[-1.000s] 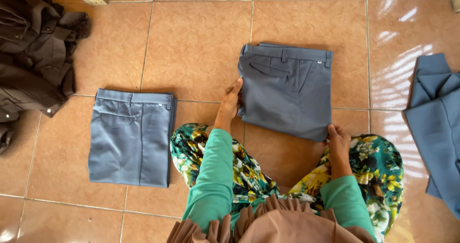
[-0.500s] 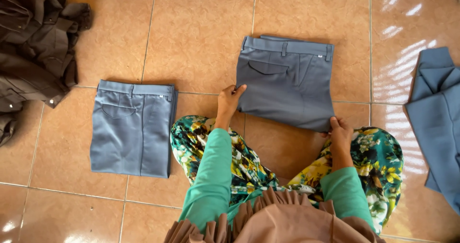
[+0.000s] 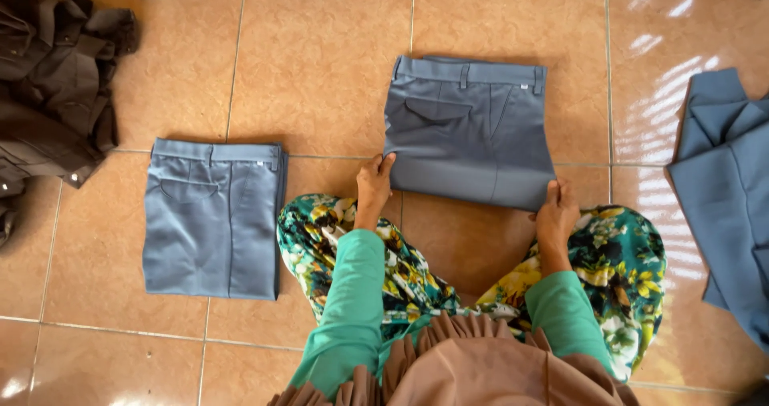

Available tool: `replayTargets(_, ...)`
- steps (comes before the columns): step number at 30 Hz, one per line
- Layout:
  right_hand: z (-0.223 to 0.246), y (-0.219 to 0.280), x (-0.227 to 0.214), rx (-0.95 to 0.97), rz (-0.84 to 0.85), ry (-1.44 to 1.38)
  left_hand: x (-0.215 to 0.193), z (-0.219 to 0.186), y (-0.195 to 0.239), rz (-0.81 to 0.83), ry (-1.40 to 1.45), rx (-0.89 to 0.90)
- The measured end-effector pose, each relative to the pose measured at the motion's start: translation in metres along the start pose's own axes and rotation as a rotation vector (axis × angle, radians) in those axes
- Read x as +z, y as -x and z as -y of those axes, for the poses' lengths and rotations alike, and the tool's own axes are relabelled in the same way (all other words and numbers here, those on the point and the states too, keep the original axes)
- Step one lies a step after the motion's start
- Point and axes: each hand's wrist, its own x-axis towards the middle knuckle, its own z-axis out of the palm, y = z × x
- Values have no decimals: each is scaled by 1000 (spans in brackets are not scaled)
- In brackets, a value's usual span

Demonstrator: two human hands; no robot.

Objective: The person sits on a tiled floor and folds several pairs of grey trousers by hand. They smooth the fabric, fold the legs together, and then fold the trousers into neat rectangles, stacking them as they finish.

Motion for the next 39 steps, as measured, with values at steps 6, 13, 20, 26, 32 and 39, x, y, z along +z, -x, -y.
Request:
replayTargets(6, -71, -27, 4, 97, 188, 467, 22, 116, -28, 14, -539, -5)
replayTargets(13, -117, -117, 48, 170, 115, 458, 2, 0, -27, -40, -404, -160)
replayTargets(20, -56, -166, 78, 78, 47, 405, 27, 33, -97, -86, -403, -182)
replayTargets(26, -28, -193, 99, -18, -34, 121, 40, 58, -131, -150, -250, -115)
replayTargets(32, -38, -215, 88, -48, -112, -170, 36, -40, -98, -169, -45, 68)
replayTargets(39, -98, -251, 92, -19, -110, 29, 47, 4, -119, -164, -317, 3)
